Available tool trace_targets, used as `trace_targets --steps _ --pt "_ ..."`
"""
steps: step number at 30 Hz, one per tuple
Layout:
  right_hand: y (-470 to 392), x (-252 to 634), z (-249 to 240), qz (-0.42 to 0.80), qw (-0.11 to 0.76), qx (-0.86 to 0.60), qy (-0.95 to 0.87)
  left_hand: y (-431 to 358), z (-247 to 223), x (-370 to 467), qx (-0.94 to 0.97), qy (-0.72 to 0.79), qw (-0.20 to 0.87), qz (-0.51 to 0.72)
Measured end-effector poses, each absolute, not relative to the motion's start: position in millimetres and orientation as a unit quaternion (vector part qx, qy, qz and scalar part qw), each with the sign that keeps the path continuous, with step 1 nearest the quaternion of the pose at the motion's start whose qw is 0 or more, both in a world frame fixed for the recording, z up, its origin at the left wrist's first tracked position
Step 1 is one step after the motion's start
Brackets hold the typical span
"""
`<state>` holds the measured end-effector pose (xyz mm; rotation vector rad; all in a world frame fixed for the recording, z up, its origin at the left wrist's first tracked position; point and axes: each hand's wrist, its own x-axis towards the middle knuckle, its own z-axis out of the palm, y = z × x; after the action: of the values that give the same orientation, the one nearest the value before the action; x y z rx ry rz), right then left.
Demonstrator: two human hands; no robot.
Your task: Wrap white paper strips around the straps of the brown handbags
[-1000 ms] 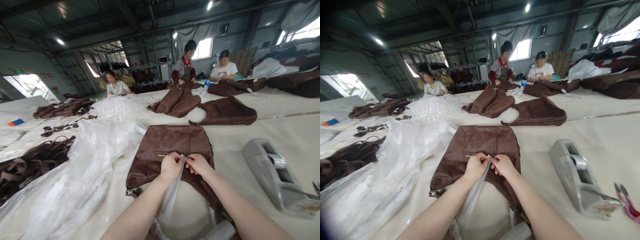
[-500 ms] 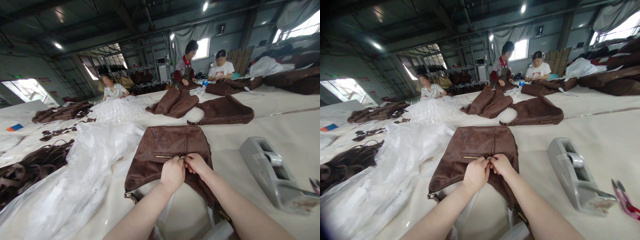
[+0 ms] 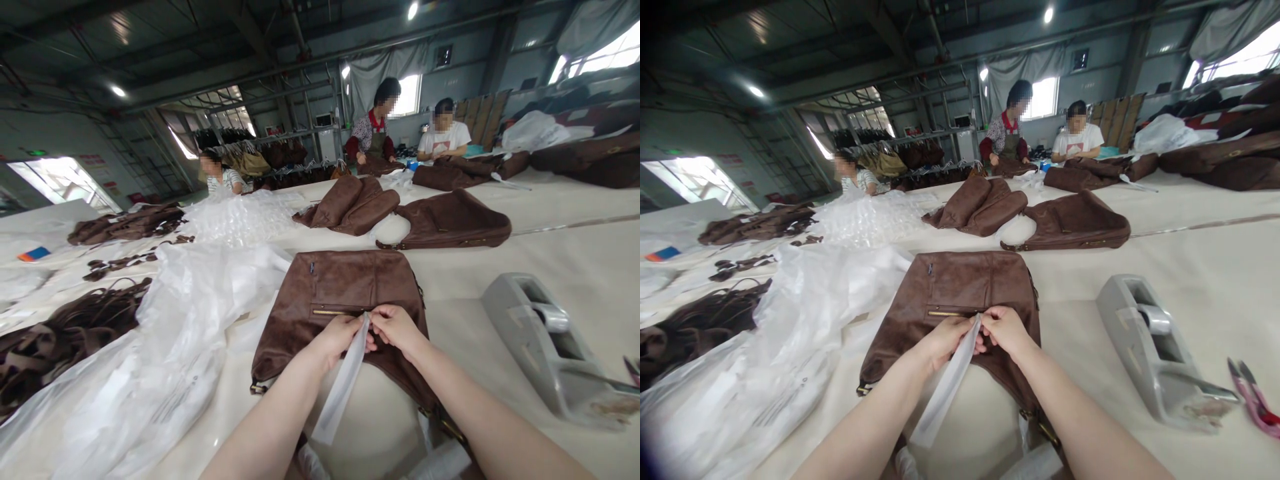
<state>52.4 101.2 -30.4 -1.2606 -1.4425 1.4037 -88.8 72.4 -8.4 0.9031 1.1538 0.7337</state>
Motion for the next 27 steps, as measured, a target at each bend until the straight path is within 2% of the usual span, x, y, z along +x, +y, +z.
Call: trace_targets --steps 5,14,18,22,25,27 --pt "102.3 52.5 -34.7 0.534 0.368 -0.493 -0.58 73.8 -9.2 -90.9 0.434 0.546 0.65 0.3" --pt "99.9 56.1 -28.7 0.482 0.306 -0.504 -0.648 76.2 -24.7 -89.3 0.603 0.622 0.431 0.254" --pt "78.0 89.4 21.9 0.27 0.344 -0.534 -0.723 78.8 -30.8 -89.6 0.591 0.631 0.434 0.253" --pt "42.4 160.2 70.0 0.069 0.39 -0.599 -0.696 81.3 -31.6 -87.7 0.571 0.625 0.463 0.264" --pt "19.2 223.9 72.6 -0.035 0.349 -0.672 -0.652 83.6 -31.4 -86.4 0.56 0.604 0.494 0.278" --pt "5.6 264.8 60.3 -0.06 0.297 -0.723 -0.62 85.5 -32.1 -86.0 0.551 0.593 0.515 0.282"
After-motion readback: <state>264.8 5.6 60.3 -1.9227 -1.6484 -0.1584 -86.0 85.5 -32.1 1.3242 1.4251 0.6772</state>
